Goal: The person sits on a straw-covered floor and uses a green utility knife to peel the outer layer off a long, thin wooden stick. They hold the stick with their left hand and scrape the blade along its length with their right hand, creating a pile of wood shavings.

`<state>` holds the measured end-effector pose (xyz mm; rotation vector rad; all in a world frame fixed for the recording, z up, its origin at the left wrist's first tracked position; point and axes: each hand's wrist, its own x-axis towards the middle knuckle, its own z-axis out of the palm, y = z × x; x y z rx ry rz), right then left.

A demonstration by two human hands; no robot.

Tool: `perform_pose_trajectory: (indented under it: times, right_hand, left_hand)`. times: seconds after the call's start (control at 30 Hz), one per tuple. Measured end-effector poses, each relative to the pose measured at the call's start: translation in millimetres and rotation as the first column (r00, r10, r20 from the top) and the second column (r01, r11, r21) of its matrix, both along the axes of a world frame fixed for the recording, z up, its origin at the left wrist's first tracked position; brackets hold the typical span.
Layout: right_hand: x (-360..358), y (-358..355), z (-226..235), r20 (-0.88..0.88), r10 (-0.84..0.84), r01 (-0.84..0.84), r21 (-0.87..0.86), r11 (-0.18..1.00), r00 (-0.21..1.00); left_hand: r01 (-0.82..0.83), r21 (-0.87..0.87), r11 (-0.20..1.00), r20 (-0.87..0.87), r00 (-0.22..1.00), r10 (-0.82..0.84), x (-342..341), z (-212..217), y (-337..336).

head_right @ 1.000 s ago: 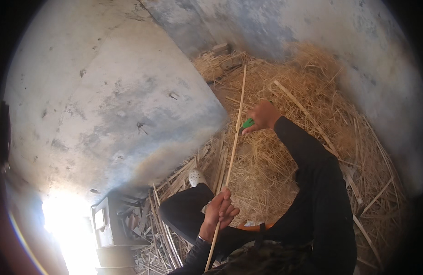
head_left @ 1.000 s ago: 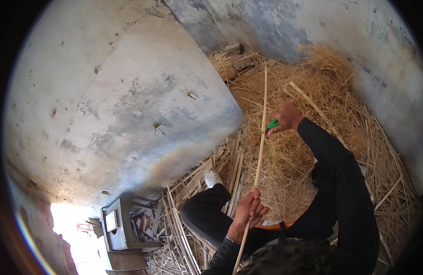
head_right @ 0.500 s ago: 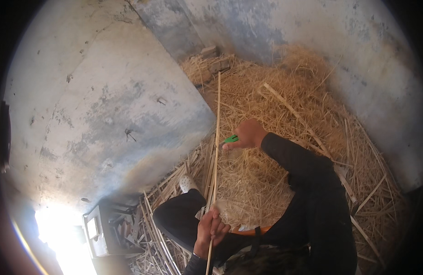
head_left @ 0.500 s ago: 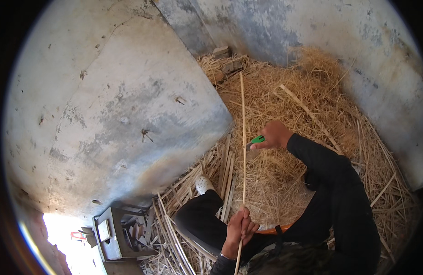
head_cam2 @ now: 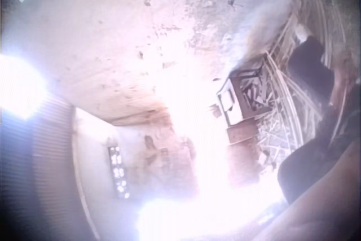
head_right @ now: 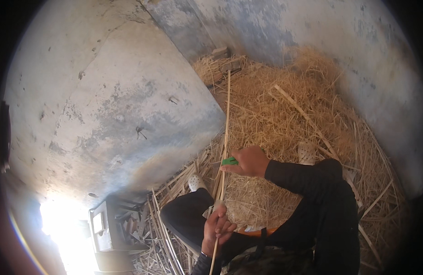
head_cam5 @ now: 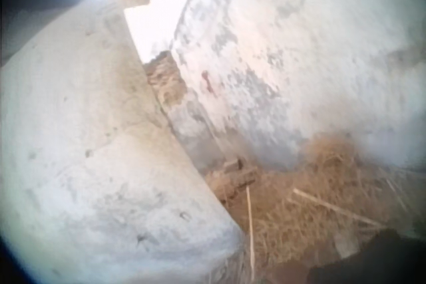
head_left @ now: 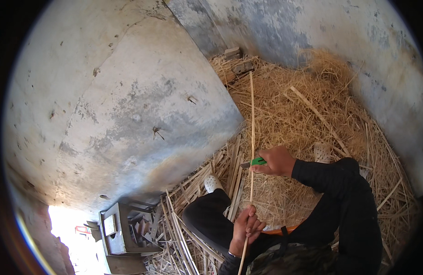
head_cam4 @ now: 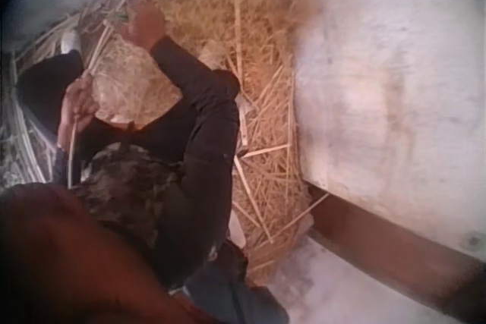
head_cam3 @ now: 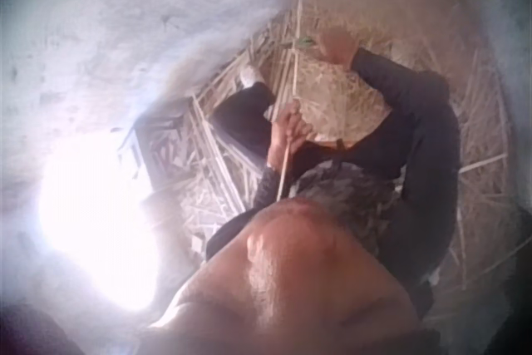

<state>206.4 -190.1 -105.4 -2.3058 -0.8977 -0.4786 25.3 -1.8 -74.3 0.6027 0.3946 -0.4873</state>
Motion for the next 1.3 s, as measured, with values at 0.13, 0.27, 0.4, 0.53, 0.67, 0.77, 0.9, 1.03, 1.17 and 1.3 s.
perform_pose_trajectory:
  times: [0.13,0.27,0.4,0.53,0.67,0.77,0.9,1.03,1.17,1.3]
  right_hand:
    - [24.6,-11.2,-9.6,0.055,-0.079,0.079,0.010,0.997,0.995]
    - [29.8,-22.5,-3.5,0.159,-0.074,0.081,-0.040,0.996,0.985]
    - [13.6,-11.1,7.8,-0.176,-0.112,0.099,-0.084,0.992,0.978]
    - [9.9,-7.1,9.7,-0.196,-0.084,0.083,-0.011,0.996,0.977]
    - [37.0,-8.3,-20.2,-0.551,0.094,0.112,0.329,0.938,0.829]
    - [59.5,-20.3,-4.4,-0.826,0.204,0.342,0.424,0.839,0.525]
    - [70.8,-61.4,27.4,-0.820,0.264,0.466,0.519,0.716,0.509]
    - [25.5,-35.0,45.0,-0.350,0.053,0.138,0.500,0.855,0.935]
    - [17.3,-10.4,20.3,-0.369,0.143,0.070,0.506,0.860,0.918]
    - [34.9,-20.3,28.5,-0.706,0.409,0.412,0.685,0.601,0.577]
  left_hand:
    - [0.046,-0.083,0.996,0.008,0.999,-0.045,0.5,-6.3,-4.4]
    - [0.071,-0.017,0.997,-0.001,0.997,-0.071,0.0,-7.7,-8.1]
    - [0.055,0.226,0.973,0.060,0.996,-0.070,-0.7,-3.9,-14.4]
    - [0.065,0.353,0.933,0.124,0.986,-0.116,-2.7,-6.3,-13.8]
    - [0.106,0.335,0.936,0.118,0.981,-0.153,-1.9,5.4,-17.1]
    - [0.126,0.235,0.964,0.039,0.989,-0.139,-6.8,7.3,-18.0]
    - [0.111,0.227,0.968,0.008,0.993,-0.116,-16.0,1.3,-18.3]
    - [0.080,0.280,0.957,0.034,0.995,-0.093,-9.6,6.6,-14.5]
    - [0.065,0.239,0.969,0.063,0.995,-0.083,-7.0,3.5,-15.8]
    - [0.130,0.224,0.966,0.048,0.988,-0.144,-11.0,3.6,-17.4]
